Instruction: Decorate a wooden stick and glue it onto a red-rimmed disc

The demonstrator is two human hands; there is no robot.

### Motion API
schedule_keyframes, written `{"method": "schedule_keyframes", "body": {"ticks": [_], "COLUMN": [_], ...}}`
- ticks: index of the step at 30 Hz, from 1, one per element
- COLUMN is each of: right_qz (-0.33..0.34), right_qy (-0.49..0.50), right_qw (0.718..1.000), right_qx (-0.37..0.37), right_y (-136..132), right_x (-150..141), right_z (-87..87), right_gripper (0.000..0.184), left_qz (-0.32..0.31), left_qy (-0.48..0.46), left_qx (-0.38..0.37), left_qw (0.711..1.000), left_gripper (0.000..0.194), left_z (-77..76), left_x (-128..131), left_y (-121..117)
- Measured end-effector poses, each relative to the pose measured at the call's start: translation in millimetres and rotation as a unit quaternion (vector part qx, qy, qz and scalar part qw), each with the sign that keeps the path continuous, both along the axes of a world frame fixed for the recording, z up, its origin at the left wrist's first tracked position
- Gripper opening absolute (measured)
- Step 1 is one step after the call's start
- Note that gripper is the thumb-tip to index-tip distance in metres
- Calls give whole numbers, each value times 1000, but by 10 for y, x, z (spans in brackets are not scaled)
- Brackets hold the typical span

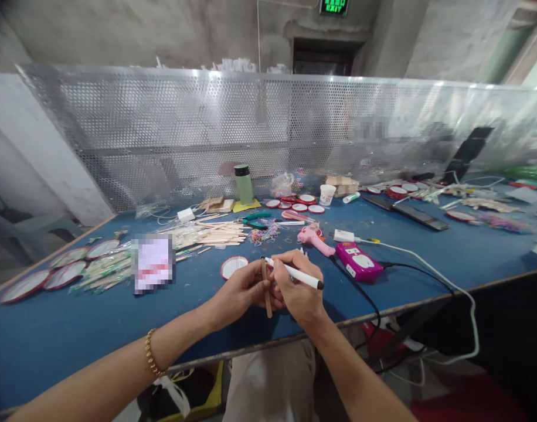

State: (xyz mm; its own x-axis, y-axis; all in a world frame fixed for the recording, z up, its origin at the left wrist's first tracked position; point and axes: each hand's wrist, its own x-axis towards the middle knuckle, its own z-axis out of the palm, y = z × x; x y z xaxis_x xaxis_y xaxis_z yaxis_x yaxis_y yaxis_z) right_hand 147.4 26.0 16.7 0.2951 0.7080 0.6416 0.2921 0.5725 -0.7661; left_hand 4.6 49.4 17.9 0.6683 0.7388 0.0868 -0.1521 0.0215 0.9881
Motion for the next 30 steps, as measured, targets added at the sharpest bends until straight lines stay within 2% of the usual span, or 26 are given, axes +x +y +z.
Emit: {"method": "schedule_keyframes", "body": {"ticks": [20, 30], "right_qz": [-1, -1], "right_qy": [13, -1], "right_qw": [1000, 1000], "right_qx": [-9, -15], "right_y": [-15, -14], "right_x": [-10, 8], "right_z": [42, 0], "right_gripper": [13, 14], "left_qz": [-6, -6], "left_qy": [2, 5], "left_qx": [-4, -13], "left_qw": [1000, 1000], "left_gripper": [48, 43], "left_z": [6, -13], "left_x": [-9, -14], "left_y": [-3, 3]}}
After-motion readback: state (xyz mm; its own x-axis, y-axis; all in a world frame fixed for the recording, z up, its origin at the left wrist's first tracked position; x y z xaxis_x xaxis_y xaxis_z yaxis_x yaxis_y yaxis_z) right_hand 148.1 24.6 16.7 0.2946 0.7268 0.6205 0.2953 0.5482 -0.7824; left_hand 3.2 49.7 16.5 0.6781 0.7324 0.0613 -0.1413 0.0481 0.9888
